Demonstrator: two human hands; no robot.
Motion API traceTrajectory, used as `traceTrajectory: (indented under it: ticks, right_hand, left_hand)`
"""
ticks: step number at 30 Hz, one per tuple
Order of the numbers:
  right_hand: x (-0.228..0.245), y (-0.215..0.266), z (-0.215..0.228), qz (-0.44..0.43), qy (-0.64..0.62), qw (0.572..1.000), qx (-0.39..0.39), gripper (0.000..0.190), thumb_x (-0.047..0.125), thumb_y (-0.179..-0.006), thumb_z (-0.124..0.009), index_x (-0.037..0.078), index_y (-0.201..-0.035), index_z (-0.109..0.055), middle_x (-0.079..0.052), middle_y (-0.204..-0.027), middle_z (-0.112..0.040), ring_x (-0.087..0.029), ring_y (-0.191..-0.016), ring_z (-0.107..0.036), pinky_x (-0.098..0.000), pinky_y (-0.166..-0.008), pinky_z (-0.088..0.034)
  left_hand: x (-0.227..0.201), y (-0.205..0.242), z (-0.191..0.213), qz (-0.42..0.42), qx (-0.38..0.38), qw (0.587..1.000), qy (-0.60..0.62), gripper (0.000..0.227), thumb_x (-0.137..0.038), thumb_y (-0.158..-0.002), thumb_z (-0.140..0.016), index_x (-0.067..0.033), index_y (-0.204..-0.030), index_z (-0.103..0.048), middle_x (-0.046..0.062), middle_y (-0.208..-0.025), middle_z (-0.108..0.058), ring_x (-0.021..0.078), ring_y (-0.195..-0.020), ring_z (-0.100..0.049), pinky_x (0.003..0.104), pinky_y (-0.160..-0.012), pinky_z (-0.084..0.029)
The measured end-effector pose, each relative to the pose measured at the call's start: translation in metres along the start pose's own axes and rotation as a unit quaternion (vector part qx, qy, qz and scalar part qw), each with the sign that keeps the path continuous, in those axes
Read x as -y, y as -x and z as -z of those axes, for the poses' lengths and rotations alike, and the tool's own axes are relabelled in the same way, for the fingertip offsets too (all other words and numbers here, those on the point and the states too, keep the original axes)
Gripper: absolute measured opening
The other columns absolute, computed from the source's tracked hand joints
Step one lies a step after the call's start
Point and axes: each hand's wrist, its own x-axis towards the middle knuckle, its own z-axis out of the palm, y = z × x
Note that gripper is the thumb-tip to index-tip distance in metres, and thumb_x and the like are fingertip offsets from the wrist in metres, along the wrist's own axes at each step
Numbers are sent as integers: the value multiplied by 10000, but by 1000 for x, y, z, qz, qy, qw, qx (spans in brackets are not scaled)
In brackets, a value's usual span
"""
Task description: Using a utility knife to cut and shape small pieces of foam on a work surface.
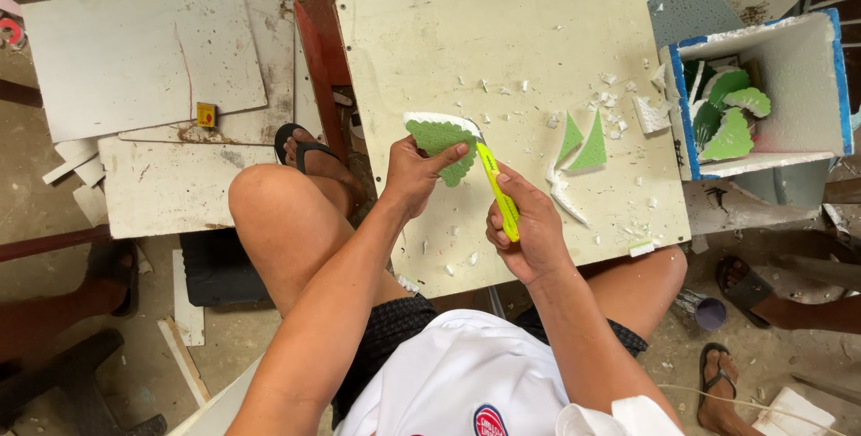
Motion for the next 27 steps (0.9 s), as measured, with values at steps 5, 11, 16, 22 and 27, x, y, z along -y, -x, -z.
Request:
traceTrajectory:
  ticks: [5, 11, 16, 22, 27]
  right_hand:
    - [-1, 3, 0, 0, 18, 1000, 1, 496, 198, -986, -580, -15, -1427, -503, -57, -505, -494, -123, -335, -485, -203, -389, -408]
    - [-2, -2, 6, 1, 33, 999, 2, 493, 203, -988, -586, -11, -1425, -505, -66, -517, -507, -132, -345, -499, -205, -396, -421]
    - [-5, -8, 8, 15, 31, 999, 2, 468, 174, -975, -598, -19, -1396, -529, -82, -490, -493, -143, -326, -480, -209, -371, -408]
    - [-4, -10, 8, 14, 32, 999, 8, 467, 187, -974, -605, -14, -1391, -539, -89, -501, -516, -142, -337, -501, -206, -378, -424]
    - [0, -8, 8, -3, 29, 1000, -2, 486, 185, -971, -602, -7, -1412, -532, -79, -499, -523, -133, -335, -509, -208, -388, -441]
  left_hand:
    - [0, -2, 4, -10, -5, 1000, -10, 496, -82, -727, -953, -11, -1153, -710, 147, -1022, -764, 209, -917, -735, 386, -797, -647]
    - [-4, 3, -1, -1, -4, 1000, -19, 491, -90, -710, -960, -24, -1133, -719, 137, -1009, -770, 195, -904, -739, 373, -795, -649]
    - [-4, 3, -1, 3, -2, 999, -36, 486, -109, -700, -969, -33, -1117, -730, 134, -993, -775, 190, -886, -743, 370, -784, -652]
    - [-2, 1, 1, 1, -3, 999, -39, 492, -112, -689, -975, -36, -1111, -734, 129, -994, -776, 183, -887, -741, 368, -785, -648]
    - [1, -5, 2, 27, -14, 999, -14, 560, -108, -737, -952, -49, -1217, -668, 137, -1077, -740, 255, -970, -738, 429, -838, -655]
